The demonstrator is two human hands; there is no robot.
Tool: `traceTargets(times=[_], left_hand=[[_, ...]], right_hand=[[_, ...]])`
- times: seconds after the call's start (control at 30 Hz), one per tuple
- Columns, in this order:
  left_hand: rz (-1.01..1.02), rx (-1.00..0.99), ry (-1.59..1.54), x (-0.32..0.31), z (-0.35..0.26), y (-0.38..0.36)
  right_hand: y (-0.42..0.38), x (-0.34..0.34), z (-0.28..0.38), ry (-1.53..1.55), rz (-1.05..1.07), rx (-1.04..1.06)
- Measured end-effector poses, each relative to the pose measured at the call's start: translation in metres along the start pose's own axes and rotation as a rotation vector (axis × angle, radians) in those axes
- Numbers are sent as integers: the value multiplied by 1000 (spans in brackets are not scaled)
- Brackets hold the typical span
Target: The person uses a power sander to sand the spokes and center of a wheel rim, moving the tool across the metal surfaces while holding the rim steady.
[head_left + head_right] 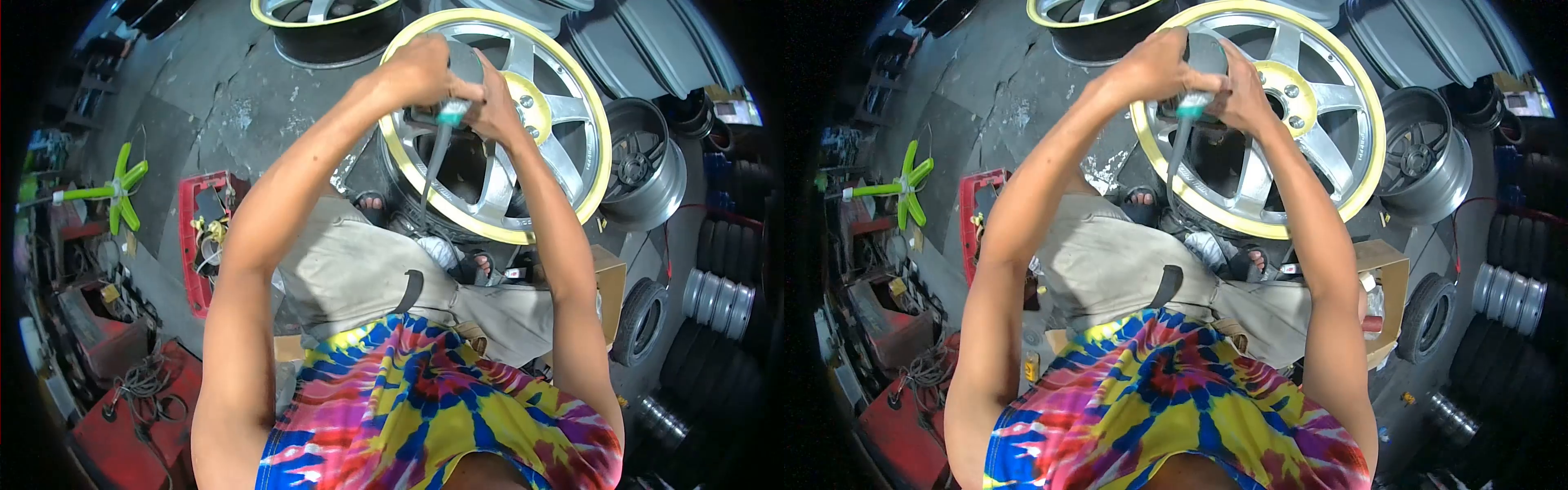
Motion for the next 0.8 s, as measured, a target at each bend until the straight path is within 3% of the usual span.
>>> traceTargets(times=[0.03,0.07,0.17,0.27,0.3,0.33,0.4,0.47,0.53,0.57,0.6,0.7,0.73,0.8], left_hand=[[88,73,-12,5,0,15],[94,38,-23,5,6,28],[176,40,-34,7,4,47],[146,14,16,3,2,30],[173,-3,-30,-2,9,21],[-30,-112,36,-8,11,1],[-88,-120,-45,-7,2,-22],[-33,-37,-25,-2,5,-13],[128,48,-145,12,2,11],[91,-24,-119,2,24,31],[137,44,-158,6,13,32],[121,-197,-132,2,8,22],[141,-74,-182,8,-13,0],[-89,-168,-58,-10,0,-19]], right_hand=[[1,-3,-7,-314,-190,132],[4,-1,-17,-321,-206,124],[13,12,-2,-39,-59,-93],[0,-4,-18,-62,-142,24],[-8,8,15,-17,-97,11],[-13,-4,5,61,-63,-7],[-20,3,26,-71,-45,79],[-16,-14,4,-183,-139,58],[4,0,6,-54,-75,-56],[9,2,2,-56,-92,-60],[13,5,2,-61,-95,-63],[-5,11,14,-84,-122,-9],[-12,13,22,-101,-126,53],[-19,5,12,-159,-16,90]])
Point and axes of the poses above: each hand's wrist, its own y-axis towards the middle knuckle, its own x-axis out of the back of the hand, z = x × y, the point moved 1 cm from there along y, towards the middle knuckle, and after that the axes turned 7 degrees about -y, right-handed, at the moved point
